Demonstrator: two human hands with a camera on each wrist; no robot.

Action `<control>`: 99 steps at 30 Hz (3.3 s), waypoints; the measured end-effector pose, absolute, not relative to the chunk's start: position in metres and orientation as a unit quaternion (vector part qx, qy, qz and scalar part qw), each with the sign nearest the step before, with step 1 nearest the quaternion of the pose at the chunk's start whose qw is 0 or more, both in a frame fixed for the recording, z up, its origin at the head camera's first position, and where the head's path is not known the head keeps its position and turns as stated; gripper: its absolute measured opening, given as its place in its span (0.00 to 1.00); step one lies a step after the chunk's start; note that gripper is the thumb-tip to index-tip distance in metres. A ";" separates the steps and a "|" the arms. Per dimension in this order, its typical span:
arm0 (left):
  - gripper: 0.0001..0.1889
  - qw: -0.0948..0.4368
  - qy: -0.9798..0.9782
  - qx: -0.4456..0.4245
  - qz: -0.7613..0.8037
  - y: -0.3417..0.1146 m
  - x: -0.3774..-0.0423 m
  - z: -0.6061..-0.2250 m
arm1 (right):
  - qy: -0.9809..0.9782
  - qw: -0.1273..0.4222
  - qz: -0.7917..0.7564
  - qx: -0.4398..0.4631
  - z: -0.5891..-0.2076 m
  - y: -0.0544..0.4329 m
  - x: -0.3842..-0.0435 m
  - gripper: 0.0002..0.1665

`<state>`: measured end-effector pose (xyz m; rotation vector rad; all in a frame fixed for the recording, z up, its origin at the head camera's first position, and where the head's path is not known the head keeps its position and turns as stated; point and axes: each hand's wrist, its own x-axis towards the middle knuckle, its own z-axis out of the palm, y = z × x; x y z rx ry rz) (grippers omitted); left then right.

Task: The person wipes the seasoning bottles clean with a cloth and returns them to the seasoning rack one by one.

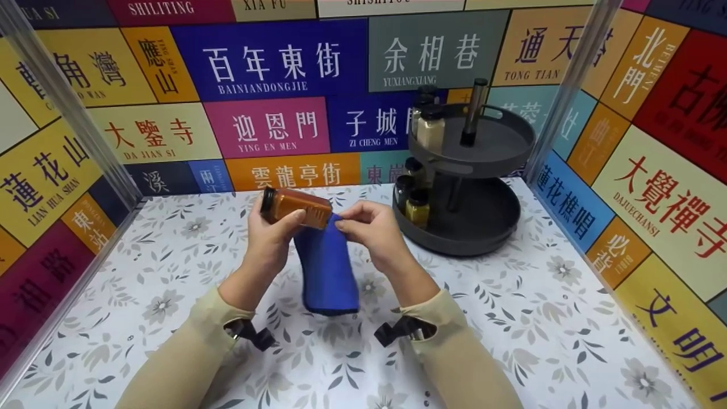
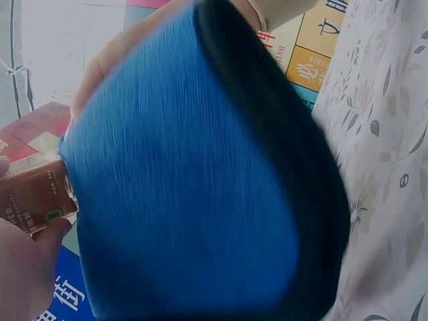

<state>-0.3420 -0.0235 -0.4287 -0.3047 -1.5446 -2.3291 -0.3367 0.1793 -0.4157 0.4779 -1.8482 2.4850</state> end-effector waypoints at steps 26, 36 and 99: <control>0.30 0.141 -0.567 -0.171 -0.793 -0.026 -0.333 -0.424 | -0.562 0.090 0.813 0.125 -0.417 0.169 -0.333 0.13; 0.30 0.167 -0.561 -0.165 -0.793 -0.030 -0.337 -0.423 | -0.597 0.017 0.782 0.177 -0.417 0.176 -0.334 0.19; 0.27 0.181 -0.600 -0.056 -0.777 -0.041 -0.360 -0.433 | -0.637 -0.129 0.747 0.139 -0.457 0.193 -0.373 0.15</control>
